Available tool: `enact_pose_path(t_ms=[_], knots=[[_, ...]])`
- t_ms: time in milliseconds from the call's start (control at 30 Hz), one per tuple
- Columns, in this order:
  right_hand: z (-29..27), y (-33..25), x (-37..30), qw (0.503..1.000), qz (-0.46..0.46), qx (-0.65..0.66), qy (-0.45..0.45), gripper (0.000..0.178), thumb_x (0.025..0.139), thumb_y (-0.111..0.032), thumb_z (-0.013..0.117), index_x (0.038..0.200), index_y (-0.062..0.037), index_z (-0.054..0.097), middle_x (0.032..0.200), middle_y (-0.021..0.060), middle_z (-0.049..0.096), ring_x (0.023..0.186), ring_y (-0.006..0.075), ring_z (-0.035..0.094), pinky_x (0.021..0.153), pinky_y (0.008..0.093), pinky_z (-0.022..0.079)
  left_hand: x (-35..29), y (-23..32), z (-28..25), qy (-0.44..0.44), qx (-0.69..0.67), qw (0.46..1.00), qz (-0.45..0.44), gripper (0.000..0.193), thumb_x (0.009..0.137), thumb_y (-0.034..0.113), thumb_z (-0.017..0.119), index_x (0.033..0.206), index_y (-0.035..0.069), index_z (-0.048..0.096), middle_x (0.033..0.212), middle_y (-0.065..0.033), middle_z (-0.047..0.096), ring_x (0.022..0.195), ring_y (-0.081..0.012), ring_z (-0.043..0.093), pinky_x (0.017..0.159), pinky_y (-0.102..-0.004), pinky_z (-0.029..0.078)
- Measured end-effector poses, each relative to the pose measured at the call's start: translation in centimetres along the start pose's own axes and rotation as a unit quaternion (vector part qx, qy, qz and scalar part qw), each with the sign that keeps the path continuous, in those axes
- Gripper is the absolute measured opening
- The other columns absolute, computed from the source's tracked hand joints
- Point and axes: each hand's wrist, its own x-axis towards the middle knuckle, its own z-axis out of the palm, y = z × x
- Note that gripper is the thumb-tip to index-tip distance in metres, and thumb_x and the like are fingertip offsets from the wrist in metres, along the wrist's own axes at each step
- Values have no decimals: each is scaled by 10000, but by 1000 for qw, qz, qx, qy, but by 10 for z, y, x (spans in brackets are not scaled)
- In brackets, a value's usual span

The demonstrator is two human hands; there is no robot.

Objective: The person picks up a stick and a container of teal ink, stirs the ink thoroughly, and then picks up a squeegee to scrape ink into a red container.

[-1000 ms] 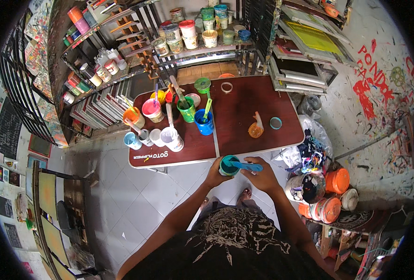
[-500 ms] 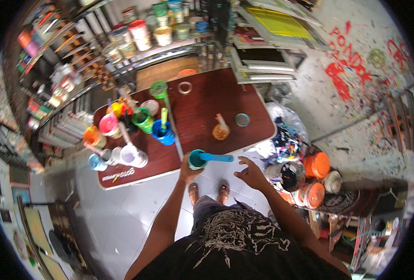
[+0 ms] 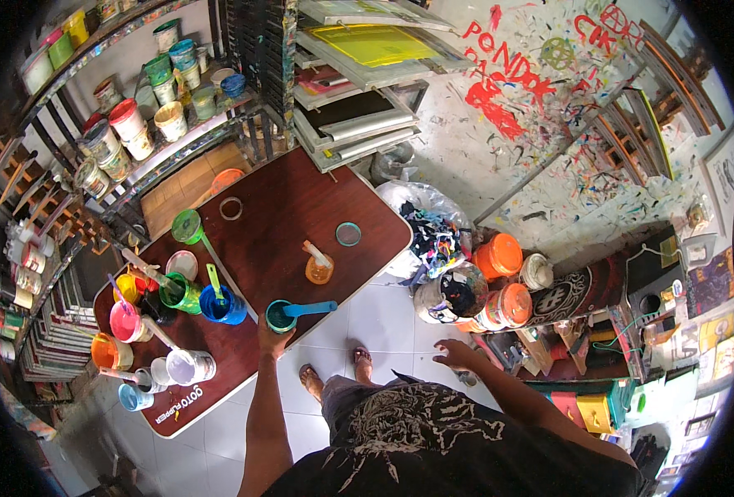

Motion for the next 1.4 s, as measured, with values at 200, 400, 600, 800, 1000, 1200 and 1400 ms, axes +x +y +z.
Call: enact_pose_path(t_ms=[200, 400, 600, 800, 1000, 1200, 1400], knots=[[41, 56, -32, 998, 63, 8, -9, 527, 803, -493, 592, 1151, -99, 547, 1040, 134, 633, 991, 299, 592, 847, 431, 457, 9, -16, -10, -14, 211, 976, 41, 708, 527, 141, 841, 1124, 57, 470, 1089, -113, 543, 1016, -258, 531, 885, -394, 425], [36, 17, -48, 994, 100, 47, -25, 492, 821, -467, 599, 1120, -78, 558, 1034, 150, 625, 945, 308, 600, 822, 409, 468, 26, -39, -19, -11, 213, 975, 67, 916, 493, 145, 842, 1268, 23, 370, 1197, -156, 492, 1121, -302, 487, 976, -409, 383], [53, 0, -49, 994, 81, 74, 15, 522, 818, -486, 585, 1122, -64, 548, 1002, 157, 628, 930, 324, 598, 816, 420, 468, 33, -41, -30, -47, 219, 972, 68, 1027, 435, 97, 837, 1328, 29, 334, 1272, -178, 440, 1202, -326, 413, 1046, -414, 316], [77, 3, -65, 990, 103, 99, 18, 520, 821, -507, 569, 1112, -76, 545, 1004, 166, 625, 937, 343, 593, 802, 433, 469, 29, -18, -9, -55, 133, 989, -32, 1062, 388, 22, 833, 1326, 31, 335, 1275, -163, 441, 1194, -310, 417, 1045, -418, 322], [81, -2, -66, 988, 124, 98, 3, 526, 815, -505, 572, 1138, -91, 543, 1052, 208, 601, 993, 373, 572, 842, 444, 454, 23, -24, -29, -15, 229, 973, 1, 972, 478, 36, 815, 1318, -2, 327, 1270, -187, 435, 1184, -338, 422, 1040, -418, 324], [102, 14, -75, 986, 143, 87, 10, 504, 762, -464, 654, 1118, -122, 554, 1007, 170, 620, 939, 346, 586, 796, 430, 463, -2, -39, -30, 19, 320, 947, -23, 902, 531, 51, 796, 1304, -16, 337, 1267, -204, 431, 1180, -351, 422, 1036, -424, 323], [114, 32, -63, 996, 70, 31, 42, 399, 736, -357, 703, 1048, -129, 602, 980, 120, 640, 920, 308, 599, 774, 405, 471, -79, -102, -31, 100, 347, 923, 135, 660, 651, 82, 730, 1205, -58, 400, 1198, -227, 449, 1102, -376, 455, 984, -459, 337]])
